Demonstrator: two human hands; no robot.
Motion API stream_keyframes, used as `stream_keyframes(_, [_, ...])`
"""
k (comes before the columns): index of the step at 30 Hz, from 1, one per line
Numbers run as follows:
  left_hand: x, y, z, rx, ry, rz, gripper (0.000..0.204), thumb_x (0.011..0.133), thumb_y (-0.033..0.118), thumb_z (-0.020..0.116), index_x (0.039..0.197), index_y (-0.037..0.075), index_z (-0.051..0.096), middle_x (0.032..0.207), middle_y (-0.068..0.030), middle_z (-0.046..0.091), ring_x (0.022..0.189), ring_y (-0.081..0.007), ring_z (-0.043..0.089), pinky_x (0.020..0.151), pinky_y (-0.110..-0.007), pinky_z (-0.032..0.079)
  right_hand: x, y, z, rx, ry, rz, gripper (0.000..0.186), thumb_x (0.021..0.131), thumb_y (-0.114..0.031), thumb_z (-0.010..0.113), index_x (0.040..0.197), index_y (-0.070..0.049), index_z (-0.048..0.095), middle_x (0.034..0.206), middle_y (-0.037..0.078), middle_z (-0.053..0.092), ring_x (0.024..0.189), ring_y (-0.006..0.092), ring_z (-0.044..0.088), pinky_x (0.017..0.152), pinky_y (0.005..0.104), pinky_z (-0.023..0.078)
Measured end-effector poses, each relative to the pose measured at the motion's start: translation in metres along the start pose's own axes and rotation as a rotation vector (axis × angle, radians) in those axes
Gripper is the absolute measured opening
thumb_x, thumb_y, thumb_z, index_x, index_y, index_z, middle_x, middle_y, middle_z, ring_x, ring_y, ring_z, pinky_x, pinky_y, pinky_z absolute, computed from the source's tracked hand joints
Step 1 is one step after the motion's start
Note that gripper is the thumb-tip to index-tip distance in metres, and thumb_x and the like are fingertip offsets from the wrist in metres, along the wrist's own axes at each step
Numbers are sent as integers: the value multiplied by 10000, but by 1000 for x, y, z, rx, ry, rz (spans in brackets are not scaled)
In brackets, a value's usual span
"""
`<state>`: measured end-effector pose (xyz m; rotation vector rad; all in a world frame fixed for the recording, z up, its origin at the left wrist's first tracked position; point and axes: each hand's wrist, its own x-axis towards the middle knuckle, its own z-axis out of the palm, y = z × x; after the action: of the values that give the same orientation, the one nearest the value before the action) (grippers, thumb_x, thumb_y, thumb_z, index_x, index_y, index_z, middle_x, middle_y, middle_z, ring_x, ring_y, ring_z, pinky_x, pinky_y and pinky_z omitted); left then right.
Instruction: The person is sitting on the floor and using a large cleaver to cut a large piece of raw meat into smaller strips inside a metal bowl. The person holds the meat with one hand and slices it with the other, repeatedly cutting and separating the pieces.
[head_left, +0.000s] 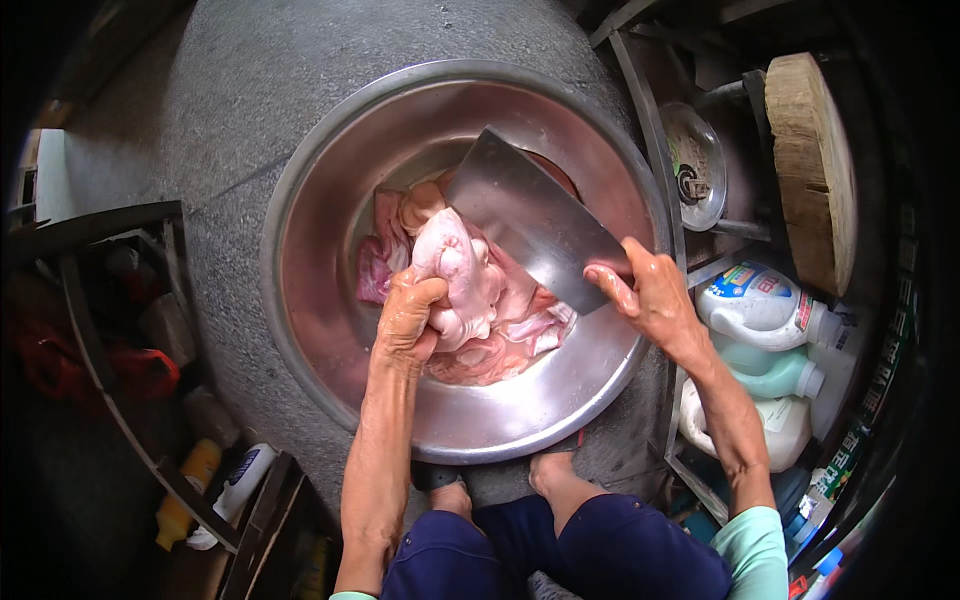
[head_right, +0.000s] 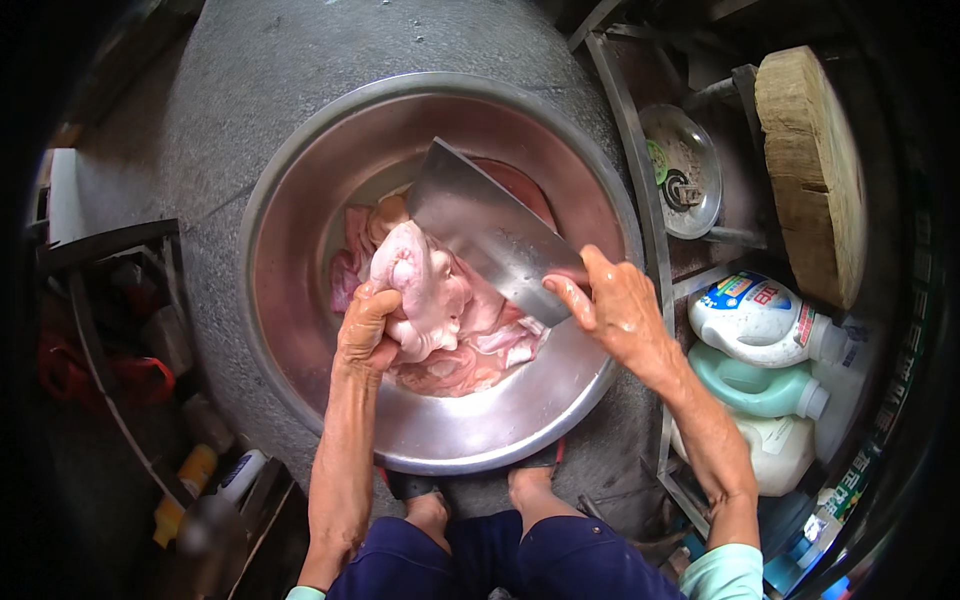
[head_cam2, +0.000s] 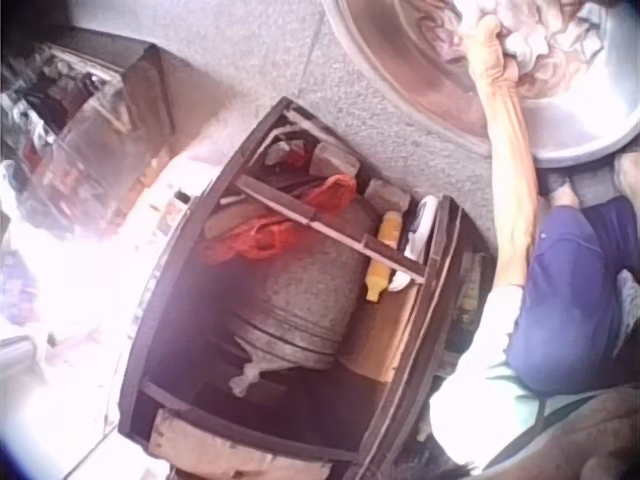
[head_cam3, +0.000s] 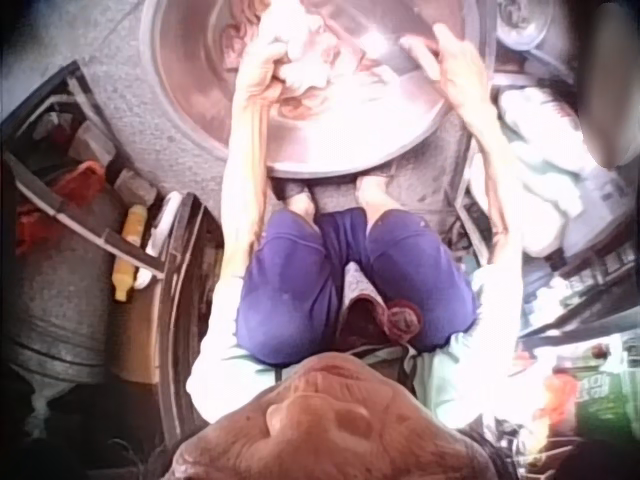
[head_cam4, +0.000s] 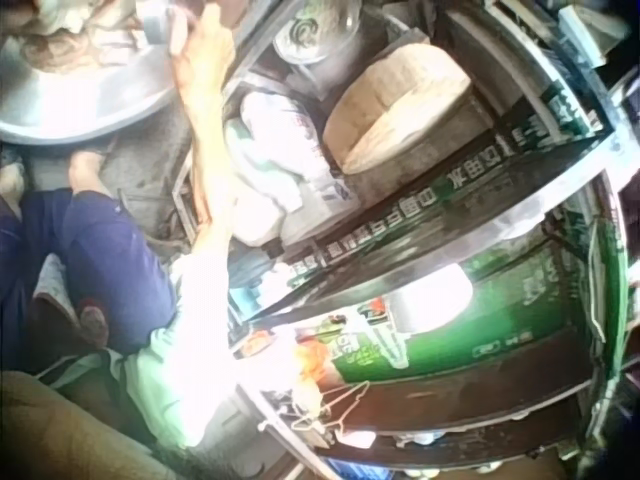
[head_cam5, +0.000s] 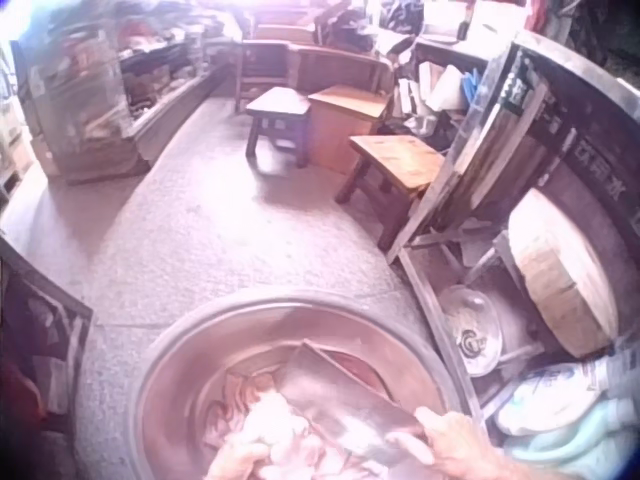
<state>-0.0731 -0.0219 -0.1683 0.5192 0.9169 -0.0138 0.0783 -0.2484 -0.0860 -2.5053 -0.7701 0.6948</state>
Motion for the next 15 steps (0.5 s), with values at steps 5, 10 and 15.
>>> stream_keyframes(5, [5,-10,-26,-66,-105,27,215,762,-63,527,890,30,672,762,5,622,629,-82,584,539,-214,449,-17,-36,-8,241,-114,74,327,924,-243,733,878,21,546,788,251,694,745,419,697,595,431,531])
stream_keyframes(10, [-17,-3,-9,-62,-53,60,246,744,-55,536,926,15,685,787,5,634,630,-79,582,561,-220,454,-11,-21,0,-90,-92,16,312,921,-252,736,913,13,572,763,202,701,737,398,693,608,417,528])
stream_keyframes(15, [-25,15,-1,-190,-50,10,306,790,14,604,1088,-5,673,991,-44,681,887,-129,645,766,-284,528,-27,-12,8,70,-65,157,316,926,-257,730,929,22,583,766,208,704,692,370,705,604,396,526])
